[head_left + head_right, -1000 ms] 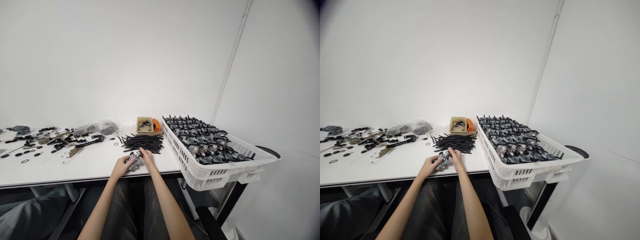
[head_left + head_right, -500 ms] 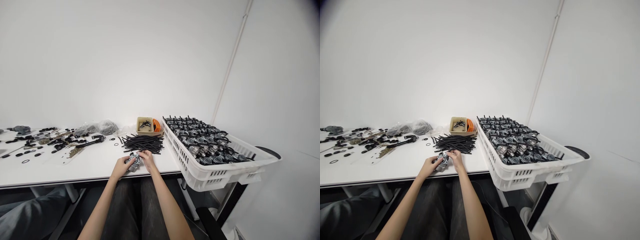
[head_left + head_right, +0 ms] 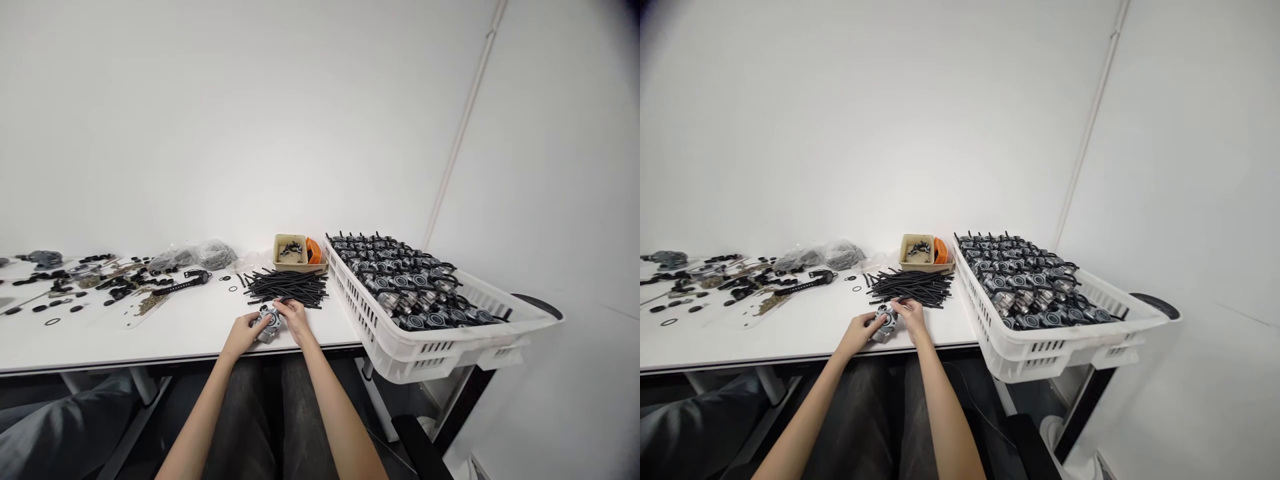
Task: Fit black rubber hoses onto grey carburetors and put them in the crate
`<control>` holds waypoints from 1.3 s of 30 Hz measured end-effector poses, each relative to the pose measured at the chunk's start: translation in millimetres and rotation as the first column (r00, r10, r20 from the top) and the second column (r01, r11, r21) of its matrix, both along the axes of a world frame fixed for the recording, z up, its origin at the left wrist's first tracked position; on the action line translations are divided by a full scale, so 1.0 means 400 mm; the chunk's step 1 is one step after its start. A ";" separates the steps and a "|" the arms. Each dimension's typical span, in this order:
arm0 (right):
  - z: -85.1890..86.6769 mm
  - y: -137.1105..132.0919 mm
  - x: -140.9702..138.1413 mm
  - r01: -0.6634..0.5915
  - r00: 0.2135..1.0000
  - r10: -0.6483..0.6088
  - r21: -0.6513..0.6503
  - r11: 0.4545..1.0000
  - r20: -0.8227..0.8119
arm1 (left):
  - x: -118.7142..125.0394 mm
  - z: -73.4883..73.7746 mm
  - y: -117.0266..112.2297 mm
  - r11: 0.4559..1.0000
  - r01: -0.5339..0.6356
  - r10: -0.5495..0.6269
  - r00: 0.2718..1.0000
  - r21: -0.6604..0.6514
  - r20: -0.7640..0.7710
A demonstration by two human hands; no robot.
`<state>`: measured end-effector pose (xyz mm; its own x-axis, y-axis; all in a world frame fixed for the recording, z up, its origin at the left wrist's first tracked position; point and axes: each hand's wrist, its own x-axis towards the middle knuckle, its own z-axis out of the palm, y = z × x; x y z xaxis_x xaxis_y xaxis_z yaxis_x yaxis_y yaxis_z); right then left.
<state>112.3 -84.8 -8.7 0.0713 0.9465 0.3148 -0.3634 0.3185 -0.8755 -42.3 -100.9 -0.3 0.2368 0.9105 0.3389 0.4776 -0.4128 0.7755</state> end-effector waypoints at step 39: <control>0.020 -0.016 -0.002 -0.080 0.989 0.075 -0.033 0.996 -0.130 | 0.001 0.002 -0.003 1.000 0.020 -0.020 1.000 0.014 0.021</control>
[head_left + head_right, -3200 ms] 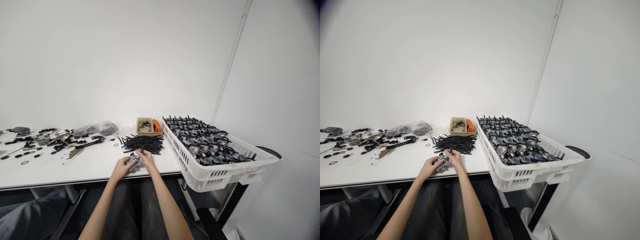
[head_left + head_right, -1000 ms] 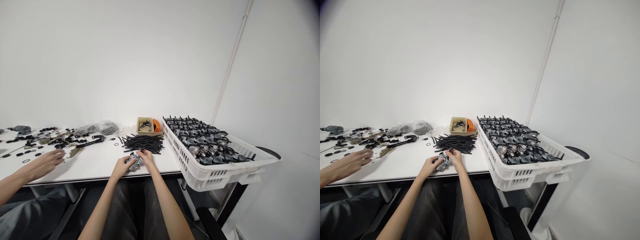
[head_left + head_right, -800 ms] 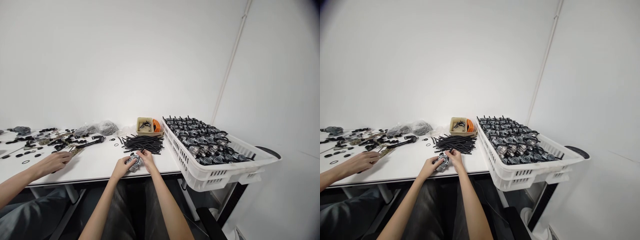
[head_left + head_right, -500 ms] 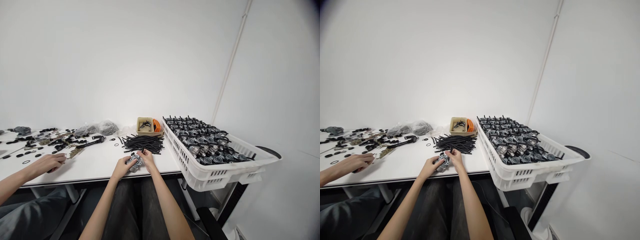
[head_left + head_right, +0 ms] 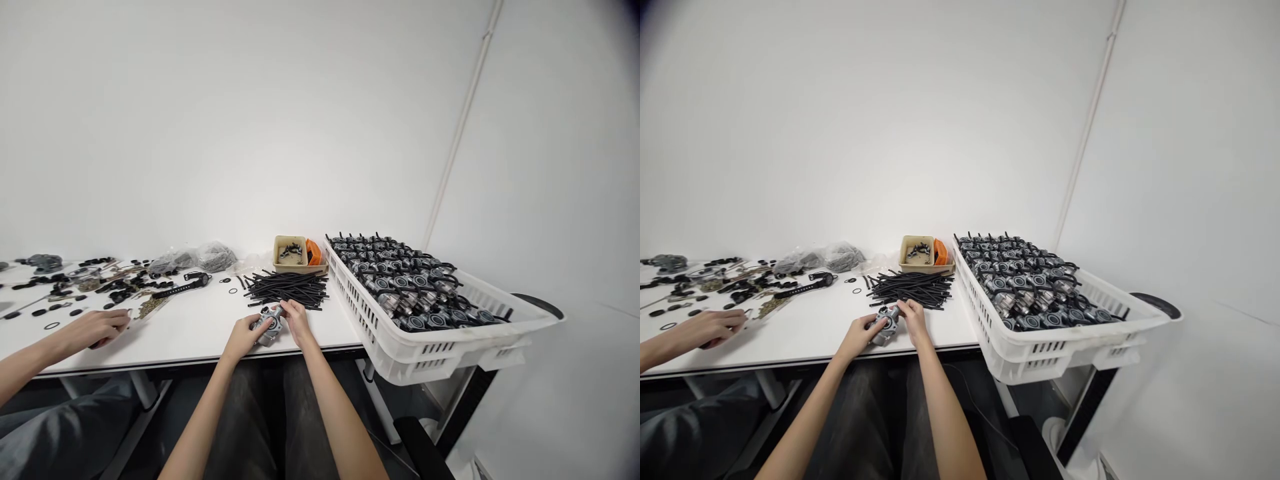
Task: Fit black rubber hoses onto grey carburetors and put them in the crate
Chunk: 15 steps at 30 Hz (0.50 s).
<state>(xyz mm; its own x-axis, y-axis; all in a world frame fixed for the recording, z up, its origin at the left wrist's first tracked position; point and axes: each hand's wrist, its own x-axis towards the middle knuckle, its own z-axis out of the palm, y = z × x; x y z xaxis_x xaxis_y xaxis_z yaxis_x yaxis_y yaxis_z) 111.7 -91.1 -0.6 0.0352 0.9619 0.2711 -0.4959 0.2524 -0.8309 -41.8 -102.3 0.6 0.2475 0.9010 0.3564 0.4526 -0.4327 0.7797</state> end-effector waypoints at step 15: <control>0.002 -0.005 0.007 -0.043 0.999 0.043 0.032 0.999 -0.005 | 0.002 0.002 -0.001 1.000 -0.022 0.021 0.999 0.004 0.036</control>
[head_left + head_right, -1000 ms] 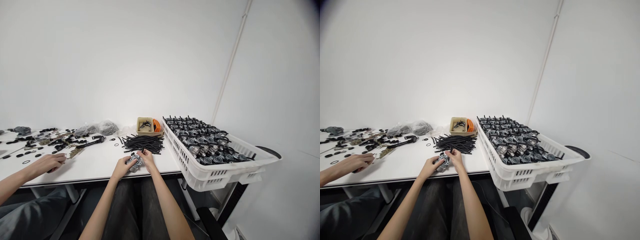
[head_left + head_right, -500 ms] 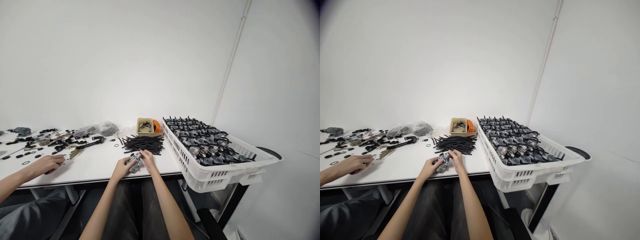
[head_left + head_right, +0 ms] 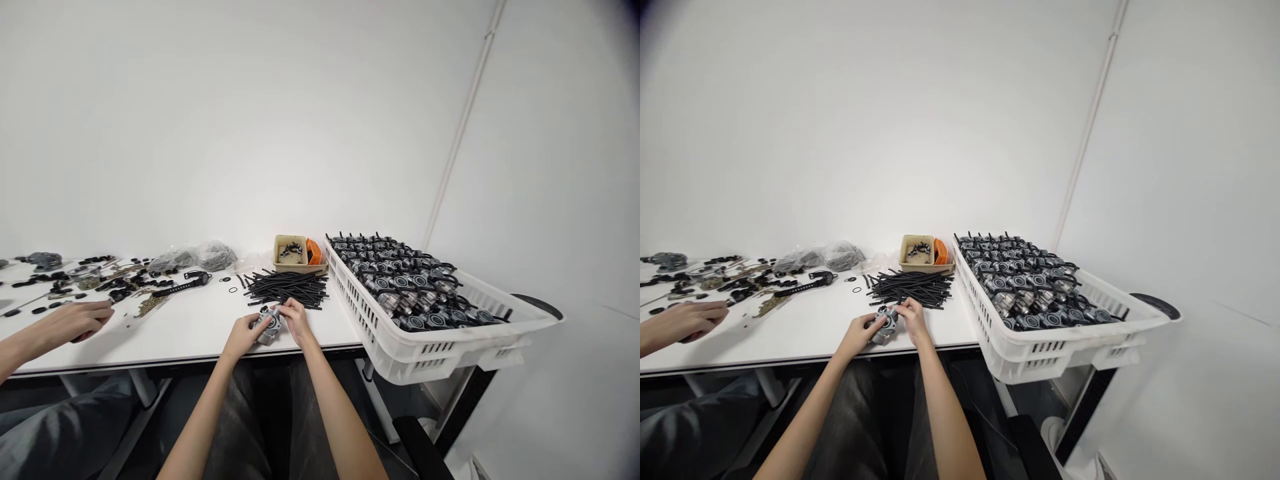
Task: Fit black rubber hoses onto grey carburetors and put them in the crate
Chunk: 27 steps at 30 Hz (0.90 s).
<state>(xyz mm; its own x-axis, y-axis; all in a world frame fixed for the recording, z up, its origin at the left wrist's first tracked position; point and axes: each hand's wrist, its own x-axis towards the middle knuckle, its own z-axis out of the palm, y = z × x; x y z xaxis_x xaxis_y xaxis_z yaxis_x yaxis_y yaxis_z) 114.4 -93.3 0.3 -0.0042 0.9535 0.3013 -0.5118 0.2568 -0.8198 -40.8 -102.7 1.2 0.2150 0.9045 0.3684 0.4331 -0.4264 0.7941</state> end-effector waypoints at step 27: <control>-0.018 0.017 -0.004 0.068 0.989 -0.062 -0.042 0.997 0.136 | -0.003 -0.004 0.001 1.000 0.012 -0.011 0.997 0.012 -0.079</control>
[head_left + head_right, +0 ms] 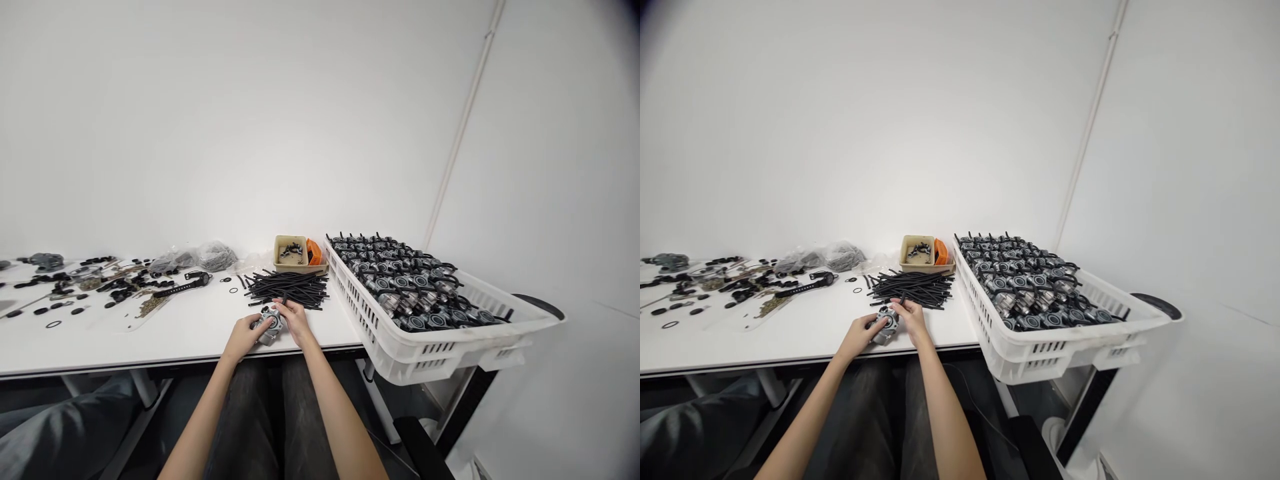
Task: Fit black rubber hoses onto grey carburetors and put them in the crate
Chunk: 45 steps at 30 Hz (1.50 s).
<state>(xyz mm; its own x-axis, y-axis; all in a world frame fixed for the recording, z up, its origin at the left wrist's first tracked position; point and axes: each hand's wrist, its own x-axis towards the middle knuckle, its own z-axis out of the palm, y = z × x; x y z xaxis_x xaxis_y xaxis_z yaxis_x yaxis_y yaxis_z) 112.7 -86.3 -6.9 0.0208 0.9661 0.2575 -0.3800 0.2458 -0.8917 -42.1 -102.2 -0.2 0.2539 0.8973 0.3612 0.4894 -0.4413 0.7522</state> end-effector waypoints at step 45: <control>-0.003 0.006 -0.002 -0.006 0.989 0.004 -0.016 1.000 -0.149 | 0.006 0.014 -0.009 0.999 -0.050 0.052 0.995 -0.021 0.082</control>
